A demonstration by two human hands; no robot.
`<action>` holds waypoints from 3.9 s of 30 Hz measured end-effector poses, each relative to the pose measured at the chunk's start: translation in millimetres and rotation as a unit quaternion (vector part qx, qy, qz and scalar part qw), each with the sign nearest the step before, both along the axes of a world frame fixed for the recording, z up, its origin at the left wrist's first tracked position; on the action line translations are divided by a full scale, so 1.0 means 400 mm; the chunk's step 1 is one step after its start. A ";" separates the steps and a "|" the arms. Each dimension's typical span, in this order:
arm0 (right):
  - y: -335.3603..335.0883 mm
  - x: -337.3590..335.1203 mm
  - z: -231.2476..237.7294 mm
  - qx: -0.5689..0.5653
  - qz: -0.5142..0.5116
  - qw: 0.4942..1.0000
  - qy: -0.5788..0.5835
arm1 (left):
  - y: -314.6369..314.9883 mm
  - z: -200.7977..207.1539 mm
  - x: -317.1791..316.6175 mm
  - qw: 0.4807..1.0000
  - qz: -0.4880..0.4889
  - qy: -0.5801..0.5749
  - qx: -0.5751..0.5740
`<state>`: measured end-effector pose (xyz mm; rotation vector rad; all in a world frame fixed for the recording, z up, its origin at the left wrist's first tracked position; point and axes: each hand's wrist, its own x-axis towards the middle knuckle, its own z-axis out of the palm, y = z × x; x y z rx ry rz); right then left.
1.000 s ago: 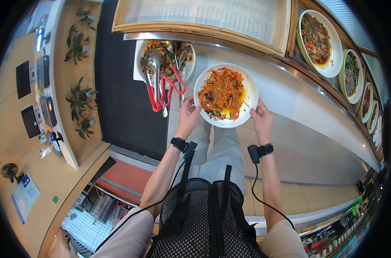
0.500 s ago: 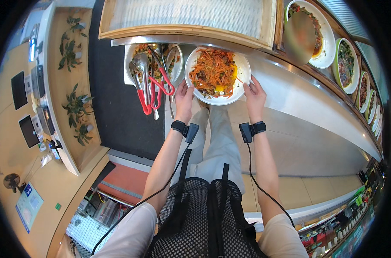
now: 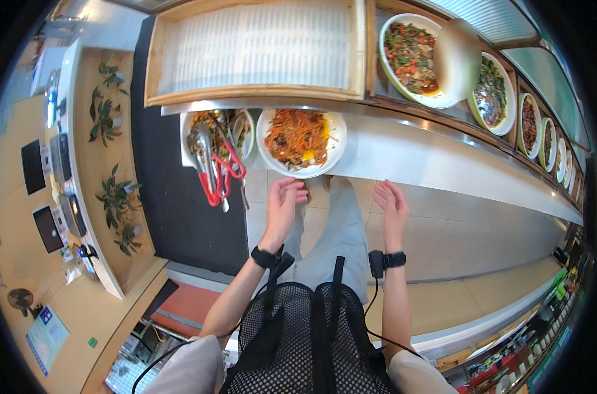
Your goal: Moving bowls of prepared food and serving utensils from a counter to a buffet display line.
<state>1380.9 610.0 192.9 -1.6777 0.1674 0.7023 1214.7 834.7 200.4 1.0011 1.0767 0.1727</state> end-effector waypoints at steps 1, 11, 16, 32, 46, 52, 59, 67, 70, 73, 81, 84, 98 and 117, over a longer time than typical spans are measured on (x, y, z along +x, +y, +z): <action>-0.030 0.019 0.021 0.016 -0.023 1.000 -0.014 | -0.007 0.038 0.035 1.000 -0.016 -0.019 -0.002; 0.023 0.511 0.206 -0.020 -0.040 0.984 -0.170 | 0.063 0.227 0.652 0.930 -0.201 -0.110 0.287; 0.032 0.745 0.171 -0.083 0.055 0.977 -0.191 | 0.003 0.208 0.831 0.902 -0.156 0.042 0.400; 0.082 0.829 0.056 -0.006 0.054 0.998 -0.038 | -0.071 0.029 0.939 0.934 -0.024 0.115 0.336; 0.051 0.749 0.191 -0.007 -0.035 0.999 -0.002 | -0.171 0.168 0.880 0.947 0.082 0.085 0.299; -0.065 0.649 0.289 -0.014 -0.012 1.000 -0.006 | -0.301 0.286 0.736 0.964 0.150 0.027 0.218; -0.231 0.439 0.337 -0.062 0.034 0.997 0.015 | -0.499 0.289 0.490 0.971 0.174 0.041 0.162; -0.407 0.218 0.135 -0.071 0.028 0.993 0.086 | -0.646 0.130 0.253 0.978 0.172 0.053 0.109; -0.405 0.184 0.046 -0.075 0.058 0.991 0.094 | -0.664 0.012 0.194 0.978 0.170 0.080 0.096; -0.414 0.163 -0.068 -0.067 0.069 0.991 0.090 | -0.660 -0.096 0.161 0.978 0.173 0.088 0.074; -0.362 0.174 -0.204 -0.045 0.031 0.992 0.112 | -0.590 -0.234 0.205 0.980 0.163 0.063 0.099; -0.355 0.177 -0.228 -0.031 0.031 0.992 0.114 | -0.580 -0.259 0.216 0.977 0.150 0.071 0.131; -0.334 0.257 -0.228 0.043 0.072 0.989 0.125 | -0.563 -0.317 0.283 0.974 0.204 0.058 0.077; -0.600 1.109 0.180 -0.038 0.101 0.983 -0.147 | -0.580 0.148 1.121 0.867 -0.074 0.011 0.493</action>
